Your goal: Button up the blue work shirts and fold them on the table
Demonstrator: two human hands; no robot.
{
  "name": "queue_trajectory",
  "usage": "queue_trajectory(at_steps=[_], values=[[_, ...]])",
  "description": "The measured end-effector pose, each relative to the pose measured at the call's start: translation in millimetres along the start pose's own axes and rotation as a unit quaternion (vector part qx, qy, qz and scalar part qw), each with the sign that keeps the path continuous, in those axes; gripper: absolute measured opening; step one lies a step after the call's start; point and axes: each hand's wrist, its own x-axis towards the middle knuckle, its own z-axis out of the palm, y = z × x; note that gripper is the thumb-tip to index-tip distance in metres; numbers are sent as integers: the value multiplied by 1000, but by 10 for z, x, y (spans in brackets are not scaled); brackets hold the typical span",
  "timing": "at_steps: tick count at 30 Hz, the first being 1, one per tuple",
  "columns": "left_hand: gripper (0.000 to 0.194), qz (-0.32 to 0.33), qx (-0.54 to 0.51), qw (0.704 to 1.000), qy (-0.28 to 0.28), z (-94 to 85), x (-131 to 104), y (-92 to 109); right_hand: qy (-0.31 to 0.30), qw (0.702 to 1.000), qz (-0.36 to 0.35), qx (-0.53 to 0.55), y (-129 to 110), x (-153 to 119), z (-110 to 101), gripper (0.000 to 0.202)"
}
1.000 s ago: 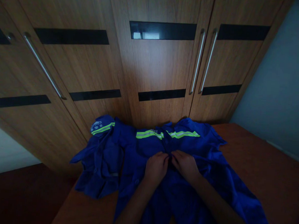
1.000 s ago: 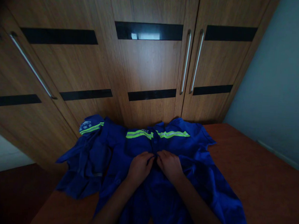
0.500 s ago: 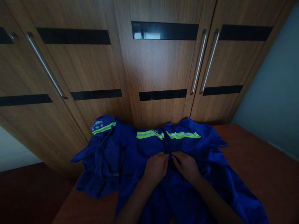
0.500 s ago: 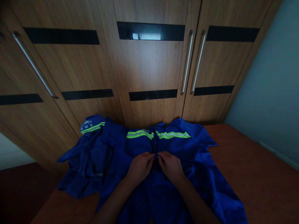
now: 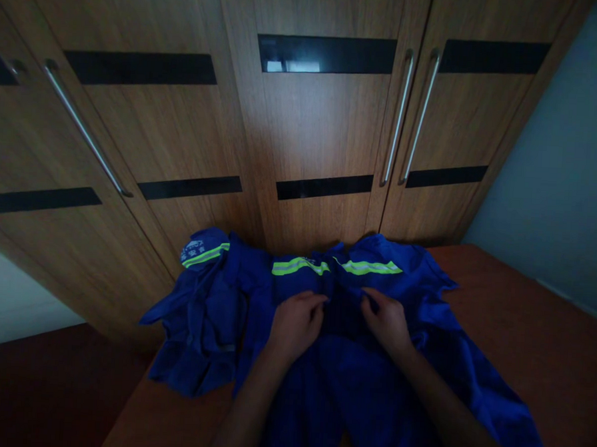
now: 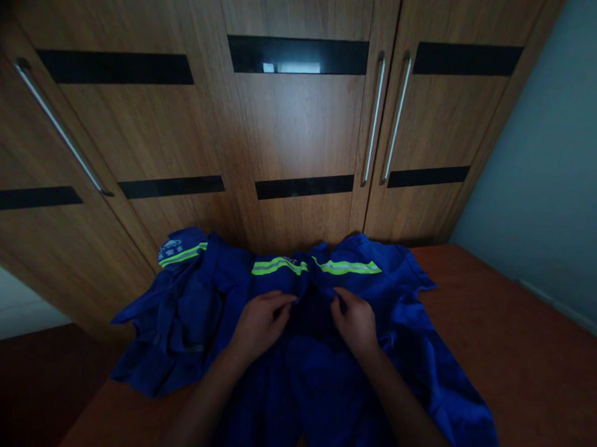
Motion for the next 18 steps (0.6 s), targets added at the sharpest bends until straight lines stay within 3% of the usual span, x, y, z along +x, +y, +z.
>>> queue_trajectory(at_steps=[3,5,6,8,10,12,15,18], values=[[24,-31,-80,990,110,-288,0,-118,72,991,52,101,159,70,-165,28],[23,-53,-108,982,149,-447,-13,-195,107,982,63,140,229,97,-243,26],[23,-61,-107,982,140,-497,-21,-230,113,982,59,140,246,105,-263,26],[25,-65,-72,994,55,-517,-34,-292,85,991,37,95,247,112,-262,26],[25,-75,14,994,-75,-432,-42,-339,10,1000,20,-5,214,111,-222,27],[22,-106,107,976,-159,-285,-44,-355,-74,989,14,-124,159,103,-175,26],[23,-159,185,958,-153,-93,-38,-287,-115,965,-23,-233,35,78,-148,20],[25,-125,227,964,-61,-32,-25,-106,-74,970,-109,-205,-151,37,-163,33]])
